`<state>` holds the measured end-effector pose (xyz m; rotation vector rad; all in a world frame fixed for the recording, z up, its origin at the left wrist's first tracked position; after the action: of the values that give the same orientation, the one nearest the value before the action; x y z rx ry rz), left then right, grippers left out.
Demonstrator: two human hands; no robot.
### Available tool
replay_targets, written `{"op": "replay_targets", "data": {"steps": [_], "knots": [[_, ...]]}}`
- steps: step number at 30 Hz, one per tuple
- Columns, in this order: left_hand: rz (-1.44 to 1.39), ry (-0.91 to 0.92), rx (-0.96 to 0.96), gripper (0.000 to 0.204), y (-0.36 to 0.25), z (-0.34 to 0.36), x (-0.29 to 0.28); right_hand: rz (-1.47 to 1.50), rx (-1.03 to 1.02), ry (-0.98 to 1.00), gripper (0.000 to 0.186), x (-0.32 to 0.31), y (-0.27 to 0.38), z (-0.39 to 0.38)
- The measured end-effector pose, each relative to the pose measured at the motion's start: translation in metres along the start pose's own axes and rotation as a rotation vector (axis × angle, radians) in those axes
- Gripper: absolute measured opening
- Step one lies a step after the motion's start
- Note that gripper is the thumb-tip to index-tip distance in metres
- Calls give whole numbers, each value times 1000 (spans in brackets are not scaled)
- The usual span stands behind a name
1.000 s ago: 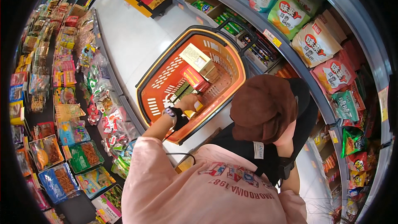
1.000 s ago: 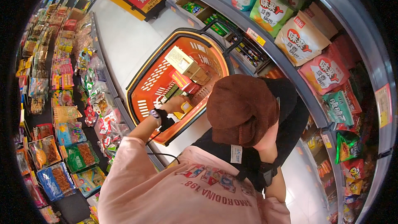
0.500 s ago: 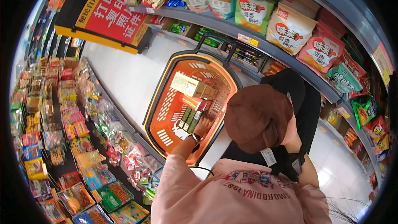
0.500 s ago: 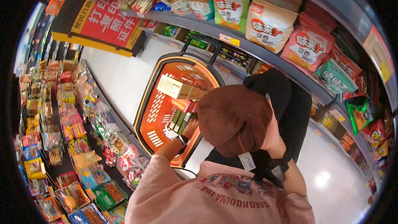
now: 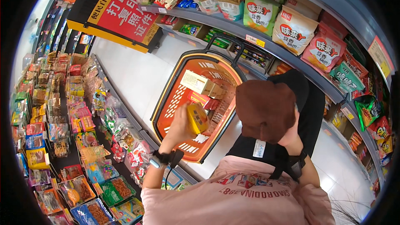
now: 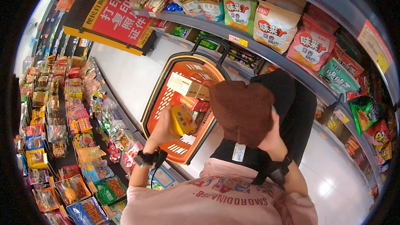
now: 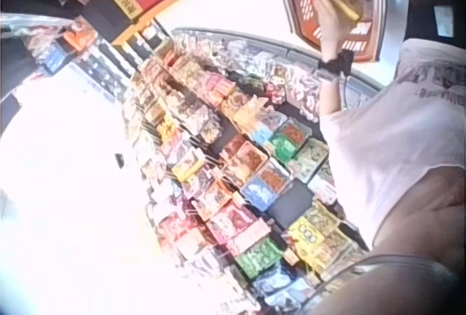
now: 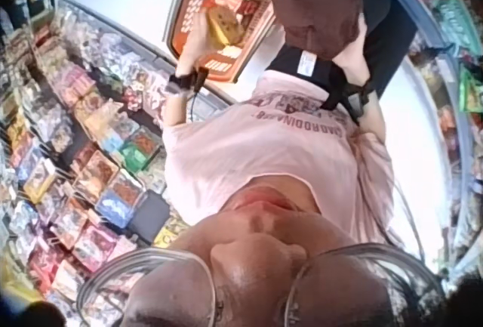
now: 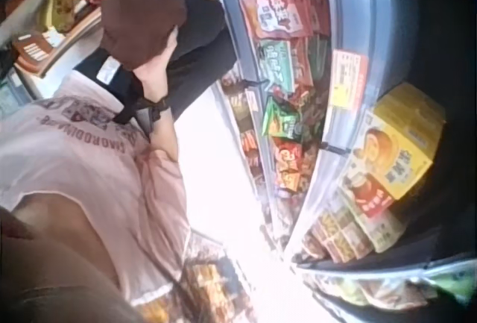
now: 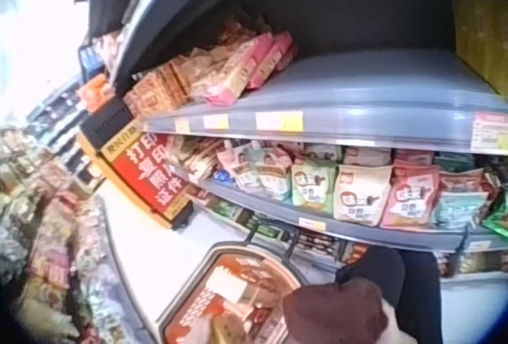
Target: Organizing snack boxes on supermarket shelves and placing some in a basket.
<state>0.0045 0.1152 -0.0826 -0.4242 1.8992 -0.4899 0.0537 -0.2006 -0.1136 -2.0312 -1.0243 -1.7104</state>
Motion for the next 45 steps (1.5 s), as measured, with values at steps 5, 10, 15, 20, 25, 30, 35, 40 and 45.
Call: {"op": "replay_targets", "data": {"steps": [5,10,15,20,25,30,35,40,45], "knots": [[-50,-410,205,106,-115,-4,-47,-434,13,-84,65,15,-43,3],[-599,-382,297,102,-149,6,-11,-1558,-788,91,72,87,-42,13],[-344,-300,335,107,-164,-12,-29,-1303,-796,46,62,86,-4,13],[-938,-216,594,110,-169,7,-13,-230,174,51,52,53,-5,8],[-743,-264,589,125,-183,14,-18,-224,64,-142,45,47,-2,-7],[-767,-459,533,57,-207,9,-16,-423,-391,-92,56,72,24,-10],[-1283,-215,407,85,-194,40,2,-903,-824,-88,64,86,13,-13],[-1456,-170,333,80,-187,43,20,-780,-692,-196,49,82,14,-13],[-2058,7,102,50,-163,22,48,-350,-358,-164,41,55,3,-3]]}}
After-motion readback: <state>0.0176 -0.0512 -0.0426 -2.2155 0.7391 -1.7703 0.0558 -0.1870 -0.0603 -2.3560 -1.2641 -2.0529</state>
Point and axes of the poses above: each hand's wrist, its own z-axis towards the middle knuckle, its own x-axis out of the palm, y = z × x, the point moved 3 cm from there along z, towards the middle knuckle, and after that the axes turned 11 degrees about -z, right-handed, at the moved point
